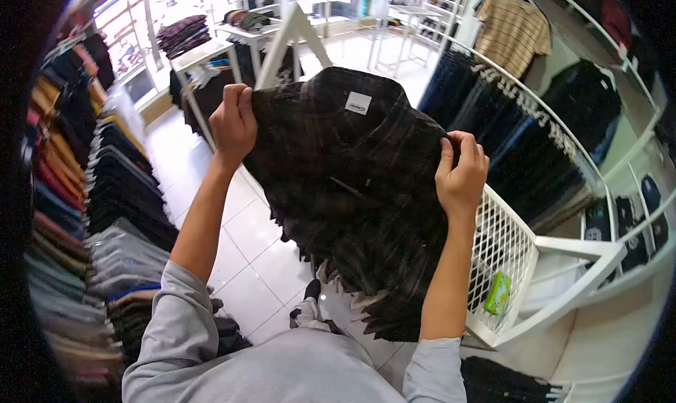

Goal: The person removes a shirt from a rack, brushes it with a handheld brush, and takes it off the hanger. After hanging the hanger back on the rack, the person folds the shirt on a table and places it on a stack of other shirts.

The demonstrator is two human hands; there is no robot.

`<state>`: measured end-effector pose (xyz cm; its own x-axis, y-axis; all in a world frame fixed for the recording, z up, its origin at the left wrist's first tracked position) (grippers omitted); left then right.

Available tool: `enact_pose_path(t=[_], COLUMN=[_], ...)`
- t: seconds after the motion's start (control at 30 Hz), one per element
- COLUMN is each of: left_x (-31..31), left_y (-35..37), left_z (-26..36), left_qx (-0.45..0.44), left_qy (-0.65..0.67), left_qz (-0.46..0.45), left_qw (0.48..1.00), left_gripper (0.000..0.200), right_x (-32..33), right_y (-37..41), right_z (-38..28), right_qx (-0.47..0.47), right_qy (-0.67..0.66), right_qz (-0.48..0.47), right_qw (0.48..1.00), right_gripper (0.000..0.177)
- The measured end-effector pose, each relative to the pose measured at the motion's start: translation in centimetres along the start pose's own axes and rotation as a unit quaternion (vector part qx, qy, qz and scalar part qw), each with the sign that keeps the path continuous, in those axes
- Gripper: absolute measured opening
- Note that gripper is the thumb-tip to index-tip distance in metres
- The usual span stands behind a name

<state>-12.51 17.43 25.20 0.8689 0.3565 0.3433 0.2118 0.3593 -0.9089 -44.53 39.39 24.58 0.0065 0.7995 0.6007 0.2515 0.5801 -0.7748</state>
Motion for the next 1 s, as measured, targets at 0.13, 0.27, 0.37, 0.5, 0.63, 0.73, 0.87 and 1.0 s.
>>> enact_pose_path(t=[0.13,0.27,0.37,0.5,0.63,0.73,0.87,1.0], left_x=[8.3,16.1,19.7,22.6,23.6,24.3,23.5,20.5], left_y=[2.2,3.2,3.3,3.3,2.8,2.1,0.6,2.0], left_z=[-2.0,-1.9,-2.2,-2.1,-4.0,-5.1,-6.8,-10.9], left_qx=[0.026,0.025,0.037,0.009,-0.013,0.007,0.042,0.104], left_qy=[-0.073,-0.13,-0.16,-0.182,-0.219,-0.161,-0.079,-0.007], left_qz=[0.026,0.062,0.051,0.072,0.035,0.028,-0.185,-0.434], left_qw=[0.997,0.989,0.985,0.981,0.975,0.987,0.979,0.895], left_gripper=[0.007,0.009,0.012,0.012,0.011,0.021,0.045,0.04], right_x=[-0.3,-1.4,-2.9,-2.5,-3.0,-5.0,-4.6,-5.0], right_y=[-1.5,-2.8,-2.7,-2.8,-3.5,-4.0,-3.5,-2.8], right_z=[-5.4,-10.2,-12.6,-14.3,-15.7,-16.9,-17.7,-18.4], right_qx=[0.027,0.061,0.115,0.141,0.117,0.059,0.072,0.059], right_qy=[-0.179,-0.273,-0.28,-0.297,-0.275,-0.305,-0.248,-0.225], right_qz=[-0.07,-0.087,-0.079,0.03,0.046,-0.045,0.039,0.042], right_qw=[0.981,0.956,0.95,0.944,0.953,0.95,0.965,0.972], right_gripper=[0.015,0.013,0.014,0.014,0.016,0.015,0.015,0.015])
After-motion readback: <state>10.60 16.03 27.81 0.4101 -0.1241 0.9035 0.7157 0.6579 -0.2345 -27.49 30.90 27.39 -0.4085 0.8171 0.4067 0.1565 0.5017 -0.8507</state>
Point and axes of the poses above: each hand's wrist, its own y-axis away from the middle knuckle, its own x-axis out of the back of the hand, z = x × y, the point moved 7 cm from there along -y, towards the middle knuckle, and after that the axes turned 10 degrees about -z, right-handed, at the moved point
